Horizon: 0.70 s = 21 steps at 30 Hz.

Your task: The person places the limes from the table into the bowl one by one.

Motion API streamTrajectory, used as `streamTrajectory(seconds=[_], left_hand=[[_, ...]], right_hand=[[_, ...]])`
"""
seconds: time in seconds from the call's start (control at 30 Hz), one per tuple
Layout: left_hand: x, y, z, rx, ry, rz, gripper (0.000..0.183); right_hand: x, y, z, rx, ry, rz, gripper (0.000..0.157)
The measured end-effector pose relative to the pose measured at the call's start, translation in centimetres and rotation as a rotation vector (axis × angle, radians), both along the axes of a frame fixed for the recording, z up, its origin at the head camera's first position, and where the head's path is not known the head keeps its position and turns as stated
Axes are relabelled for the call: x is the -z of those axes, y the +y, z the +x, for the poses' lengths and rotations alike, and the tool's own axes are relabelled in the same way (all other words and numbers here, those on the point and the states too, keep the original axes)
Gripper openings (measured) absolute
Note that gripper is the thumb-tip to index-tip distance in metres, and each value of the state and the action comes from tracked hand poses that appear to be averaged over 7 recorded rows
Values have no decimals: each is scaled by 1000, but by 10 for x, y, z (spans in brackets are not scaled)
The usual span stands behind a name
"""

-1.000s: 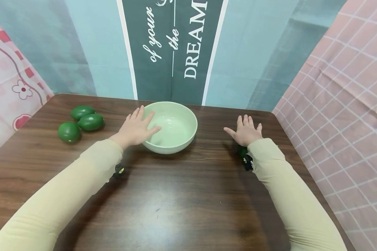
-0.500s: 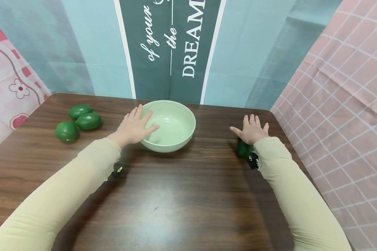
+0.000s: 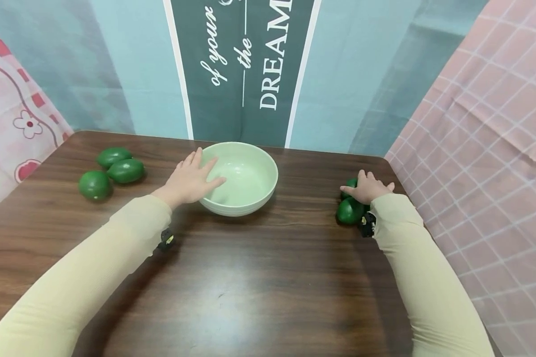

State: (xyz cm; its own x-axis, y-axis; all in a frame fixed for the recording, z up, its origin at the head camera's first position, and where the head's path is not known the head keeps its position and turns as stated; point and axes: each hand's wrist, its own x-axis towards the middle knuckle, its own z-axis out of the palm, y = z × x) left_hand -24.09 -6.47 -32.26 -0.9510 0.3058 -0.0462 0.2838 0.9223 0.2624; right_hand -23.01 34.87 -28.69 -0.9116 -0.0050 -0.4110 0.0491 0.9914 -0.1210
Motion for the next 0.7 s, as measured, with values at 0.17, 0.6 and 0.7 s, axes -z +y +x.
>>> streamTrajectory(seconds=[0.17,0.6,0.7], left_hand=[[0,3,-1,15,-3,21,74],[0,-4,1,23,-19,28,74],[-2,-3,0,27,-15,27,73]], right_hand=[[-4,6,2,14,-5,2,100],[8,-1,-1,6,12,57,90],[6,-2,-1,4,11,49,88]])
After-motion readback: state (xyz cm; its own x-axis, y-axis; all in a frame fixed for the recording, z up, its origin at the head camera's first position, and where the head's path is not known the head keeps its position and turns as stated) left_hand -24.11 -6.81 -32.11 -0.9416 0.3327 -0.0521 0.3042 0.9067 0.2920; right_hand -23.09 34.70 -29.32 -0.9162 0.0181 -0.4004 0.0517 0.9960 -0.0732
